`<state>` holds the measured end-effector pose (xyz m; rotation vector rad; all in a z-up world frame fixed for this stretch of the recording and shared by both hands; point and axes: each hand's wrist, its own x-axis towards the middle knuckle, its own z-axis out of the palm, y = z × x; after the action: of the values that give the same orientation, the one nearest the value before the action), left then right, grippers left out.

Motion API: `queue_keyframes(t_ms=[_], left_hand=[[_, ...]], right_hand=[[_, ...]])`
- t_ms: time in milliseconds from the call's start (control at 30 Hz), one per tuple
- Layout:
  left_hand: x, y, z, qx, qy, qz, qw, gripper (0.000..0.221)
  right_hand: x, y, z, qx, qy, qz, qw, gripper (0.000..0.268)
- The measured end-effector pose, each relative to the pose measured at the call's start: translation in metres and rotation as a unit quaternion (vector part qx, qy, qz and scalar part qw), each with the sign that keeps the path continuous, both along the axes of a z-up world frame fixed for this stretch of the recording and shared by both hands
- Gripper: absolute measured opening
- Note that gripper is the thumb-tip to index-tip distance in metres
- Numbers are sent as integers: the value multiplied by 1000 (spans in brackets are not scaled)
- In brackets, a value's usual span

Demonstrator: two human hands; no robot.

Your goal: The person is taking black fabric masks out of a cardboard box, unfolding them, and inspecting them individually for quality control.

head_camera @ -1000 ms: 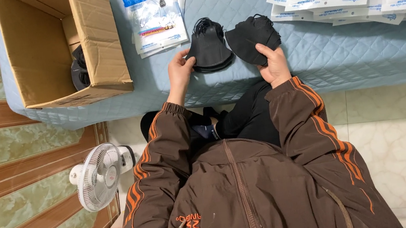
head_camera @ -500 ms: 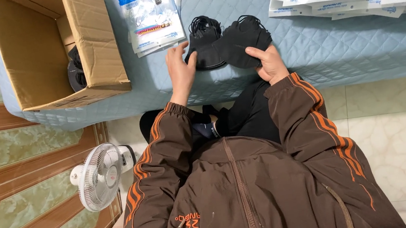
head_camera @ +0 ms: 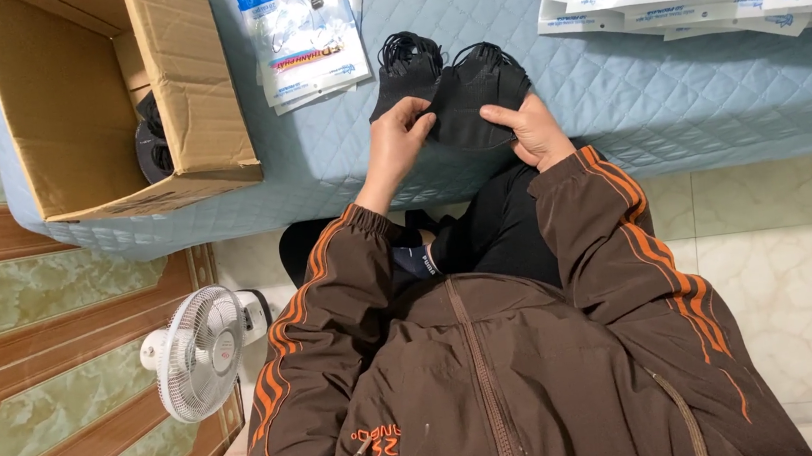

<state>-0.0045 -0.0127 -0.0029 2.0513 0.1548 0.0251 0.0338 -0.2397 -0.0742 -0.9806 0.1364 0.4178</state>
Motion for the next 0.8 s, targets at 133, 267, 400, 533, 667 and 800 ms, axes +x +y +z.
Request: queue_keyframes(t_ms=[133, 267, 400, 533, 667, 800], left_hand=[[8, 11, 1, -40, 10, -8, 999, 18], [19, 27, 13, -146, -11, 20, 989, 21], [24, 40, 25, -313, -80, 72, 944, 23], [21, 57, -11, -336, -60, 89, 936, 27], [15, 73, -70, -264, 17, 120, 957, 30], [14, 75, -82, -141, 54, 116, 982, 32]], right_hand=[[11, -4, -35, 41, 42, -28, 998, 43], [3, 0, 4, 61, 74, -64, 993, 38], [7, 0, 29, 76, 114, -99, 986, 34], [15, -5, 10, 95, 124, -116, 981, 31], [12, -2, 22, 98, 123, -114, 981, 27], [8, 3, 33, 89, 110, -91, 986, 27]])
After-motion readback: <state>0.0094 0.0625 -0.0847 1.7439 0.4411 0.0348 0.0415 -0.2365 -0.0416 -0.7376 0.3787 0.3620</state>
